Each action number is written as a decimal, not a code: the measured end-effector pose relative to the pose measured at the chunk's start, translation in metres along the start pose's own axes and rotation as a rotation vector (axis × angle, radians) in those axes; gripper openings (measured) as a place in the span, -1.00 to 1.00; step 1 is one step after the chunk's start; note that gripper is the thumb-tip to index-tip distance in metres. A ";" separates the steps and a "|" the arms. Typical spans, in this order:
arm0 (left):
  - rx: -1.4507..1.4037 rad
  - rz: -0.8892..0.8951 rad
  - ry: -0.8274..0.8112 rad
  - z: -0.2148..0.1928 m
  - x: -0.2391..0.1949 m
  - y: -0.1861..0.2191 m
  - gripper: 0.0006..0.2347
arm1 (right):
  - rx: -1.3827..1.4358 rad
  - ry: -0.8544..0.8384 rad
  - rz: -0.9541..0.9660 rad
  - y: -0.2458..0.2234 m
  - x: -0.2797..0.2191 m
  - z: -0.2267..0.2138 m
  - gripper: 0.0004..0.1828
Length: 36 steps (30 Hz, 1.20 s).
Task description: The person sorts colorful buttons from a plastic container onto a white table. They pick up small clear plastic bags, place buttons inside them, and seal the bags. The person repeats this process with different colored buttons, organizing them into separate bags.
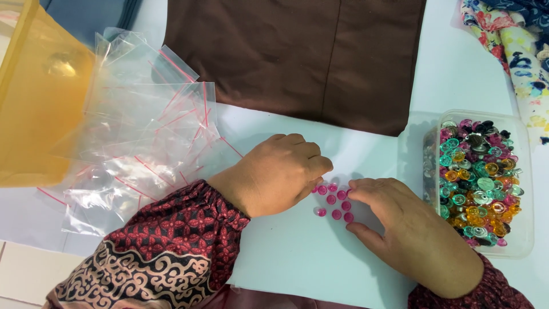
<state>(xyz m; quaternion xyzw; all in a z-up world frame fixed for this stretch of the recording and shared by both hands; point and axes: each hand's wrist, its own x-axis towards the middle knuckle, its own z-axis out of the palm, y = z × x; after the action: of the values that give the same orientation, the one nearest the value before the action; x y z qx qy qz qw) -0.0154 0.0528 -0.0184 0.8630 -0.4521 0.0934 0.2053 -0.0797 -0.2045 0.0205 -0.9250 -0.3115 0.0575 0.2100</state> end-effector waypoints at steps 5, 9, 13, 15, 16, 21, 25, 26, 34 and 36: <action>-0.022 -0.014 -0.014 -0.004 0.002 0.002 -0.89 | -0.002 -0.014 0.050 -0.002 0.001 0.001 -0.42; -0.038 -0.019 -0.015 -0.004 0.002 0.002 -0.91 | 0.061 -0.126 0.150 -0.001 0.006 0.000 -0.50; -0.022 -0.018 -0.014 -0.002 0.002 0.002 -0.94 | 0.065 -0.075 0.102 -0.002 0.005 0.001 -0.50; -0.018 -0.006 0.002 -0.003 0.002 0.001 -0.94 | 0.057 -0.057 0.074 -0.002 0.004 0.002 -0.51; -0.017 -0.005 0.002 -0.003 0.002 0.001 -0.94 | 0.056 -0.056 0.074 -0.002 0.004 0.002 -0.51; -0.020 -0.014 -0.003 -0.003 0.001 0.002 -0.91 | 0.090 -0.071 0.083 0.000 0.005 0.003 -0.52; -0.020 -0.018 -0.002 -0.001 0.001 0.001 -0.89 | 0.097 -0.066 0.096 -0.002 0.006 0.003 -0.58; -0.031 -0.021 -0.007 -0.002 0.002 0.001 -0.91 | 0.103 -0.052 0.065 -0.003 0.007 0.002 -0.60; -0.054 -0.022 0.005 0.000 0.001 0.000 -0.93 | 0.111 -0.047 0.085 -0.001 0.005 0.007 -0.56; -0.040 -0.010 0.013 0.000 0.001 0.000 -0.94 | 0.107 -0.022 0.070 -0.003 0.005 0.008 -0.60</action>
<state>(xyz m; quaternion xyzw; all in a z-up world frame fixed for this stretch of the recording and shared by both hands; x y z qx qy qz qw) -0.0146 0.0519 -0.0178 0.8604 -0.4481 0.0887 0.2259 -0.0796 -0.1969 0.0142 -0.9221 -0.2779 0.0916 0.2533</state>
